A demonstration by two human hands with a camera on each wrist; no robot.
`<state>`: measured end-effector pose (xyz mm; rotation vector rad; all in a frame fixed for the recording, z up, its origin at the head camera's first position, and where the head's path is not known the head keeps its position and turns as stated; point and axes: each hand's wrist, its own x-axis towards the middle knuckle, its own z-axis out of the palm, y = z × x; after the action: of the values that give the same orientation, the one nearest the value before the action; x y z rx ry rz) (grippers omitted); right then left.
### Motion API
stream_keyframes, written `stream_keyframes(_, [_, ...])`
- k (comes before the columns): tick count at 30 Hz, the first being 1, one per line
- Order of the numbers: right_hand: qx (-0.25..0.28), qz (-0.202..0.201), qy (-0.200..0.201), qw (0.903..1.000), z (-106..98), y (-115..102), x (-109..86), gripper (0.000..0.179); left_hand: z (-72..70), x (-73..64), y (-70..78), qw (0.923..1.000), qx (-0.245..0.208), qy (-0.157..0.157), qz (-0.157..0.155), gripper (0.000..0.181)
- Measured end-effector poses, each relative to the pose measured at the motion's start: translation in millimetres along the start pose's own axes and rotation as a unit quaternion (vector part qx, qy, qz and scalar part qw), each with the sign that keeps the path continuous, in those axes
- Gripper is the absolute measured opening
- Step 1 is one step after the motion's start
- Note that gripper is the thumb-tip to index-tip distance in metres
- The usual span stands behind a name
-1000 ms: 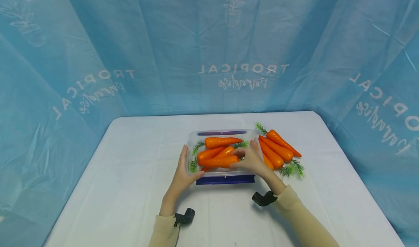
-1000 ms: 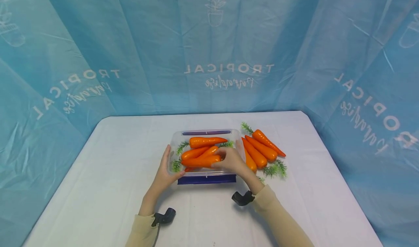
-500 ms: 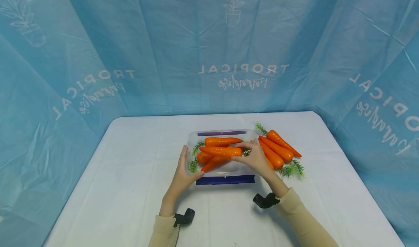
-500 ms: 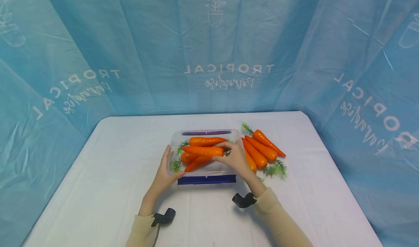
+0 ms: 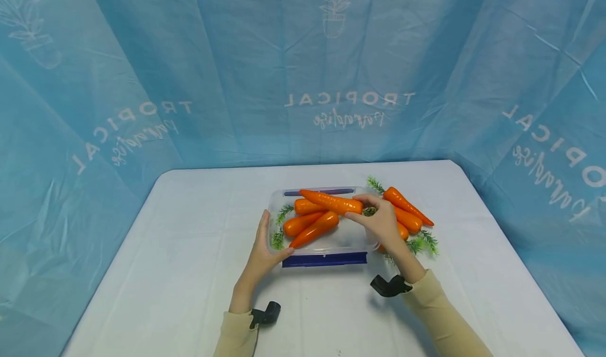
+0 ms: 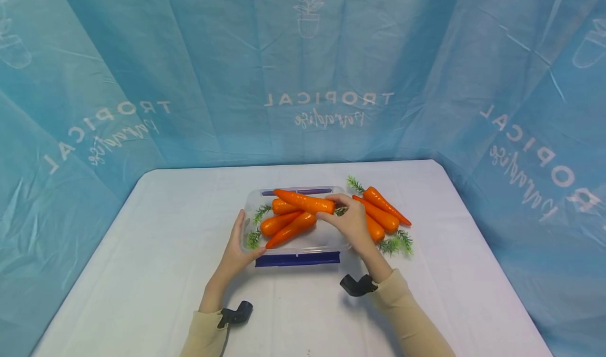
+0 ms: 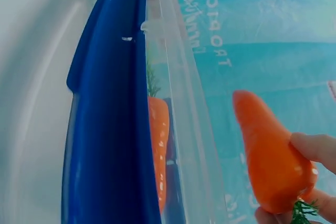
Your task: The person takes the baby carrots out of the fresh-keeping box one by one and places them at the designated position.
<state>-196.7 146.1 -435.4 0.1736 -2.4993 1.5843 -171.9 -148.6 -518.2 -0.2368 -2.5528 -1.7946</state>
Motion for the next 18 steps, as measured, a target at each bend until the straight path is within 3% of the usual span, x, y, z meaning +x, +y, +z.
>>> stream_keyframes(11, [0.019, -0.015, 0.081, 0.9964, -19, 6, -1.6, 0.040, 0.2, 0.6, -0.6, 0.9999, 0.010, 0.001, 0.006, 0.107])
stream_keyframes(18, [0.025, 0.016, 0.103, 0.9942, -26, 12, -5.7, 0.038, 0.3, 0.7, -1.8, 0.9999, 0.010, 0.000, 0.002, 0.107])
